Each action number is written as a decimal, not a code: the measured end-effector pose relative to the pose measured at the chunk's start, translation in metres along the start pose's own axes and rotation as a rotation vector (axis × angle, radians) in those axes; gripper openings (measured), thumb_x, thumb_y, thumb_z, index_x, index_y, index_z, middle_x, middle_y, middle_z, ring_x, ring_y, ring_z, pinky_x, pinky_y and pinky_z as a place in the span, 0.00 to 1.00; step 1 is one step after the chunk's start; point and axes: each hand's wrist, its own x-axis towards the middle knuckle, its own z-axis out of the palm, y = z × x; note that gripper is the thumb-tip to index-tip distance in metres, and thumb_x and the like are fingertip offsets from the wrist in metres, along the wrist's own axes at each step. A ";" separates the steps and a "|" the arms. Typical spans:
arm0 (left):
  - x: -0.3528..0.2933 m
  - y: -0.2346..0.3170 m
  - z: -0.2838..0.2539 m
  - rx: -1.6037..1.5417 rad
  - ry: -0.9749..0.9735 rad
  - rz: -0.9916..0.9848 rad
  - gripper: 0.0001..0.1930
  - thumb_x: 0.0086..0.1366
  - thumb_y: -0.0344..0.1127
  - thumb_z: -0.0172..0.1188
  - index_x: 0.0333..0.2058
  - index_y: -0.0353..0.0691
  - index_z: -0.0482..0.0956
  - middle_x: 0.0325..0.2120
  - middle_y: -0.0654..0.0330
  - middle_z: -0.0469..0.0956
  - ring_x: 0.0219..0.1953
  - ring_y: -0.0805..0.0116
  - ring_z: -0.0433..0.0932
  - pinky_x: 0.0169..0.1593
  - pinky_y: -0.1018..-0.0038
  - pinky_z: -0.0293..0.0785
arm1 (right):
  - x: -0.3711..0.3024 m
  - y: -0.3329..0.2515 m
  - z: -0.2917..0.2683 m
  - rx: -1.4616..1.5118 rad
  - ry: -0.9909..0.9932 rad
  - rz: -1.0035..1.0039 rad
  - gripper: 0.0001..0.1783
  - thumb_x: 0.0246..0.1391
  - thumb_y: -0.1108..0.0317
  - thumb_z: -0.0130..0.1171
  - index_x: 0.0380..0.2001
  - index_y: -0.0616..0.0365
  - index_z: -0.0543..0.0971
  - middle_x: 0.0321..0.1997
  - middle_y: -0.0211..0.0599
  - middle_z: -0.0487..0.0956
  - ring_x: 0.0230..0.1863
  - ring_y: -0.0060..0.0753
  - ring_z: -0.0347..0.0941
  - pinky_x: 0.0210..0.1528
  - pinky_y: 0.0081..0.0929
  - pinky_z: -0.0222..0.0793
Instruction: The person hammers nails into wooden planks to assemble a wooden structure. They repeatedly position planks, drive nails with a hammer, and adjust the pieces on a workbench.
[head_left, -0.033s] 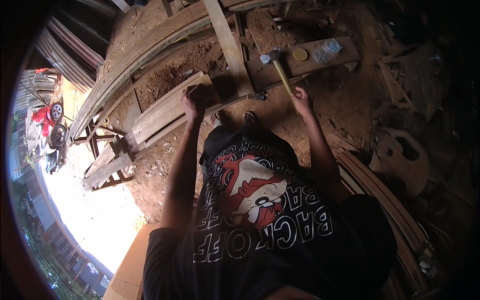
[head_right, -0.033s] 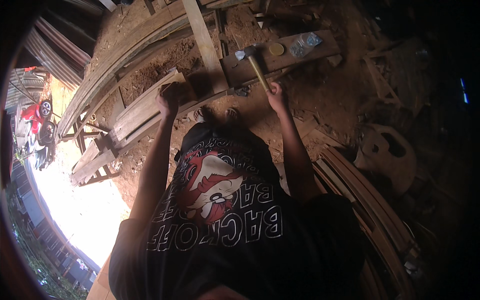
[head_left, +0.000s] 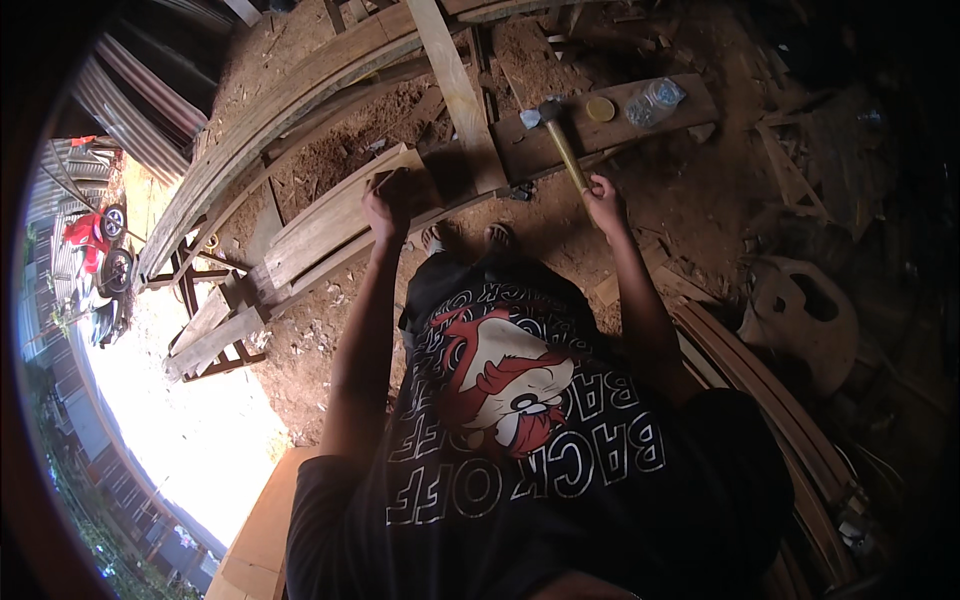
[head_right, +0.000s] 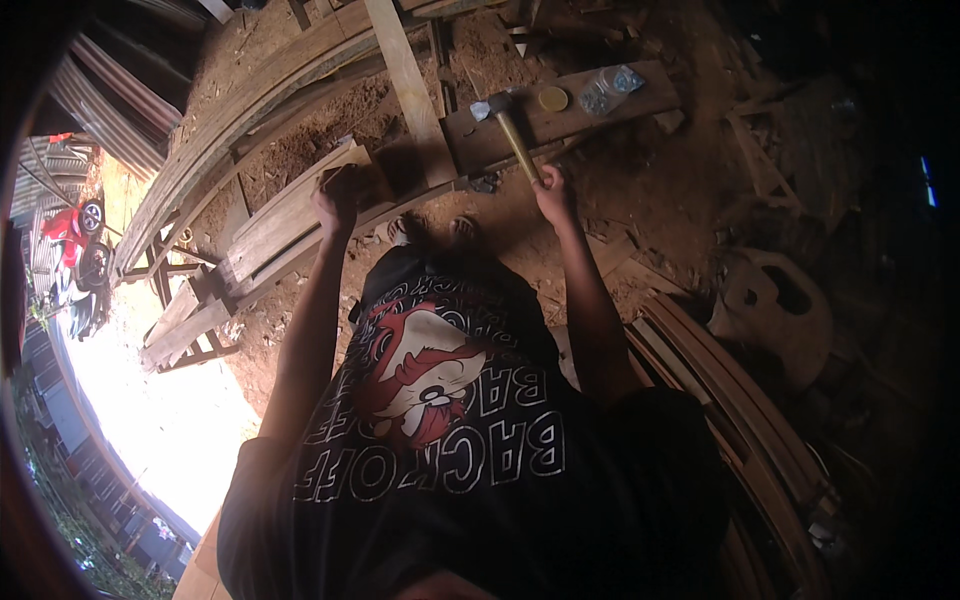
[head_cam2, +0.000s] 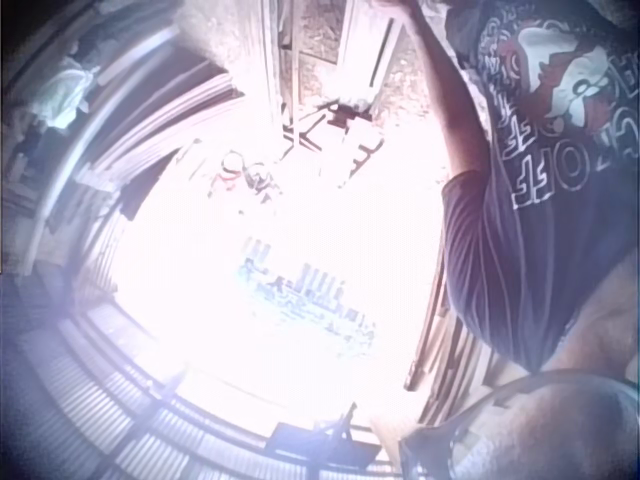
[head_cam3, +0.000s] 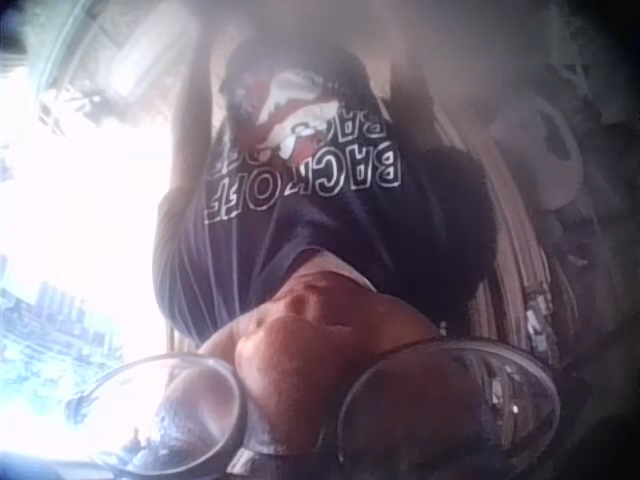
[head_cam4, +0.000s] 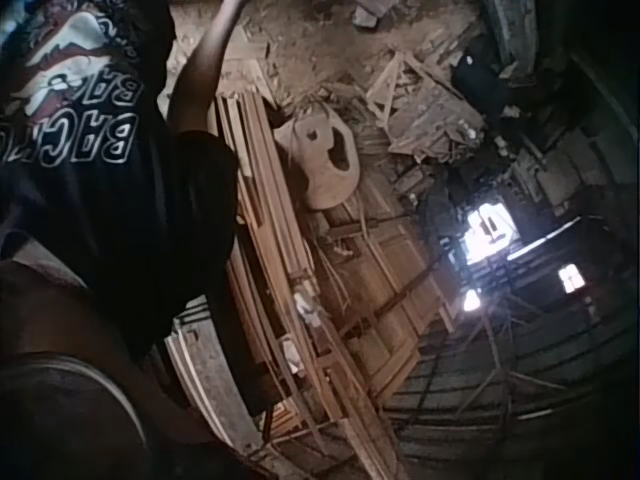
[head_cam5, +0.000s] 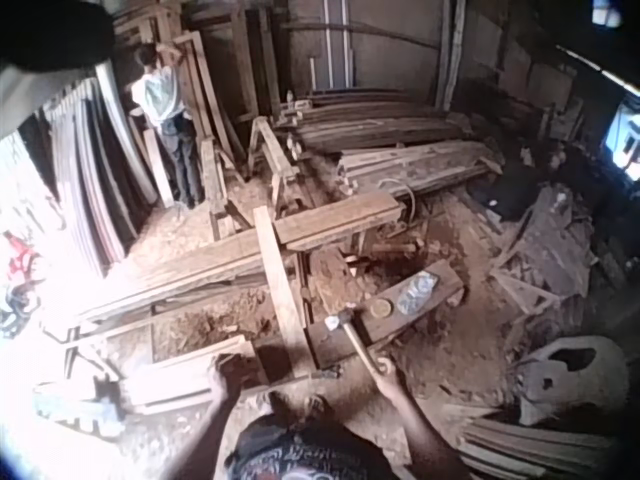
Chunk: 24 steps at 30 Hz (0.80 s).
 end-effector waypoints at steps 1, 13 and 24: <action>0.001 -0.001 0.000 0.014 0.005 0.010 0.14 0.68 0.36 0.61 0.47 0.42 0.91 0.40 0.48 0.87 0.45 0.47 0.86 0.50 0.59 0.80 | 0.001 -0.002 0.000 -0.033 -0.004 0.043 0.32 0.65 0.58 0.67 0.69 0.54 0.74 0.51 0.42 0.84 0.50 0.39 0.83 0.54 0.37 0.77; 0.009 -0.004 0.003 0.005 0.015 0.082 0.17 0.66 0.36 0.58 0.48 0.37 0.90 0.38 0.47 0.86 0.42 0.45 0.82 0.52 0.58 0.75 | 0.014 -0.026 0.021 -0.383 0.028 -0.110 0.32 0.64 0.58 0.65 0.67 0.58 0.74 0.60 0.59 0.83 0.62 0.62 0.80 0.63 0.52 0.76; 0.006 0.000 0.002 -0.014 0.023 0.057 0.18 0.66 0.36 0.59 0.49 0.36 0.90 0.38 0.47 0.86 0.42 0.46 0.83 0.55 0.57 0.73 | 0.064 0.009 0.060 -0.356 0.155 -0.177 0.26 0.62 0.54 0.65 0.59 0.55 0.77 0.52 0.59 0.86 0.56 0.66 0.82 0.57 0.57 0.78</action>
